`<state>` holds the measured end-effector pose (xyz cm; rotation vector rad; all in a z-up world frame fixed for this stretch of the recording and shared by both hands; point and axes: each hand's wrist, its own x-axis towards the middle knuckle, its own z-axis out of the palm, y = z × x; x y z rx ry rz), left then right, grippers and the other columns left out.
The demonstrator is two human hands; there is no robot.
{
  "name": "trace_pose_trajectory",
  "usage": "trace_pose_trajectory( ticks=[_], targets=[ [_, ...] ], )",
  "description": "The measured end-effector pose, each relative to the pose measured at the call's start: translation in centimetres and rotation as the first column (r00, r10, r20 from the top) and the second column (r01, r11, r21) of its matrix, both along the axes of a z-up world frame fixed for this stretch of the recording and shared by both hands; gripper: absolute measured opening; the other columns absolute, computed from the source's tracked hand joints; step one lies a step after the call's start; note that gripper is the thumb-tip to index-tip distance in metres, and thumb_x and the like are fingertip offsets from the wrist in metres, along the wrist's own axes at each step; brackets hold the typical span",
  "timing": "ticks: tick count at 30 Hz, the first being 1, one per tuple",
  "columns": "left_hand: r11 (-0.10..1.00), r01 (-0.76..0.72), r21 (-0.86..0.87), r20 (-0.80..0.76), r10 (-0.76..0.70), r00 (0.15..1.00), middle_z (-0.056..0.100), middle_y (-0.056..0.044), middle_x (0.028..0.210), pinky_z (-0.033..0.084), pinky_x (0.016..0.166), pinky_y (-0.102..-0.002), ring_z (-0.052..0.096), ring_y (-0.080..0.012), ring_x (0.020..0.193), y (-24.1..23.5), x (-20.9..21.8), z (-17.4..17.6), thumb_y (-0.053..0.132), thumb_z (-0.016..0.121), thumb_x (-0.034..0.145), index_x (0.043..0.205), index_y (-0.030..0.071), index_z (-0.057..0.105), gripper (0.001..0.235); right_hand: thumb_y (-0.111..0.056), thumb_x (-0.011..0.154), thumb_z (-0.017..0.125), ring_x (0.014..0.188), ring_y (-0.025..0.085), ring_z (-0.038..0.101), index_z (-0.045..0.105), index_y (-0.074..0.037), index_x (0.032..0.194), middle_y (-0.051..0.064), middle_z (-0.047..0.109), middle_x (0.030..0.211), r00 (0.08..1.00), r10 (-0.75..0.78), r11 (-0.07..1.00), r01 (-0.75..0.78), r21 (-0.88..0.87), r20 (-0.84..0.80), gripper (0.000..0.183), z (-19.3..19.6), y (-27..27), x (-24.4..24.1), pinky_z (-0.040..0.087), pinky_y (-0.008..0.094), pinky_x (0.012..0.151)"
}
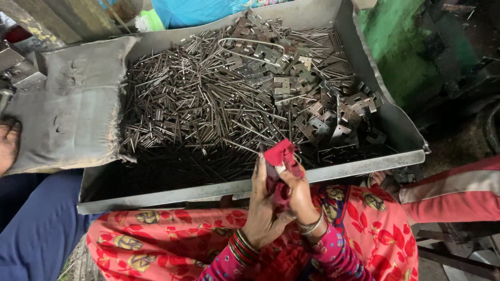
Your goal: The person sorts through a large bin of metal components by hand and using a cloth, separating small metal brackets and fasteners into different areas.
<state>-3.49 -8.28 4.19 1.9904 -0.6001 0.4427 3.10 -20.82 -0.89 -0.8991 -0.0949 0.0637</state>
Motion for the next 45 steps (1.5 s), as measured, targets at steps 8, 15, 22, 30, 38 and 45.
trace_pose_trajectory(
  ticks=[8,15,22,30,38,45],
  targets=[
    [0.988,-0.051,-0.144,-0.025,0.048,0.999,0.02,-0.024,0.173,0.006,0.133,-0.064,0.012,-0.0471,0.164,1.3,-0.6,1.7,0.071,0.024,0.103,0.14,0.012,0.056,0.077,-0.031,0.104,0.057,0.116,0.023,0.064,0.06,0.0,0.137,0.011,0.068,0.129,0.993,-0.016,0.992,0.031,0.126,-0.12,0.046,3.0,-0.8,0.8,0.052,0.038,0.102],
    [0.988,-0.156,0.024,0.098,0.153,0.983,0.019,-0.035,0.173,0.006,0.136,-0.06,0.009,-0.0535,0.165,-0.5,-0.1,0.0,0.071,0.027,0.105,0.165,-0.005,0.011,0.098,-0.039,0.099,0.045,0.134,0.014,0.058,0.053,-0.007,0.146,0.0,0.061,0.147,0.961,0.216,0.943,-0.159,0.292,-0.173,0.057,-4.7,2.9,-0.6,0.042,0.027,0.113],
    [0.989,0.08,-0.125,-0.197,-0.104,0.975,0.027,-0.042,0.164,0.032,0.125,-0.046,0.037,-0.0512,0.152,-1.5,-1.3,0.1,0.081,0.043,0.096,0.159,-0.016,-0.008,0.126,-0.009,0.107,0.056,0.128,0.026,0.061,0.063,0.006,0.139,0.014,0.065,0.139,0.974,0.024,0.931,0.061,-0.36,0.226,0.036,-8.0,-0.4,1.0,0.045,0.038,0.112],
    [0.974,0.228,0.006,-0.207,-0.222,0.953,0.025,-0.037,0.172,0.03,0.131,-0.046,0.029,-0.0523,0.162,-0.7,-2.2,-0.7,0.053,0.05,0.109,0.172,-0.001,0.009,0.092,-0.018,0.103,0.057,0.112,0.026,0.065,0.063,0.004,0.13,0.016,0.068,0.123,0.956,0.267,0.936,-0.227,0.269,-0.122,0.036,-5.2,-3.0,2.4,0.052,0.038,0.1],
    [0.64,0.134,-0.757,-0.197,-0.418,0.887,0.041,-0.028,0.164,0.024,0.133,-0.045,0.035,-0.0411,0.156,-0.5,0.1,-0.8,0.056,0.032,0.114,0.156,-0.005,0.04,0.075,-0.031,0.111,0.043,0.104,0.025,0.062,0.058,-0.004,0.137,0.015,0.065,0.121,0.88,0.475,0.727,-0.397,0.56,0.008,0.04,-9.6,-4.7,5.4,0.052,0.036,0.091],
    [-0.177,0.052,-0.983,0.162,-0.693,0.703,0.038,-0.028,0.162,0.021,0.133,-0.051,0.032,-0.0401,0.156,2.2,1.1,1.9,0.066,0.021,0.108,0.159,-0.004,0.033,0.087,-0.033,0.117,0.044,0.112,0.02,0.057,0.054,-0.007,0.141,0.009,0.061,0.125,0.944,-0.076,0.897,0.205,-0.391,0.32,0.036,-7.6,-6.2,6.1,0.051,0.037,0.101]
  ],
)
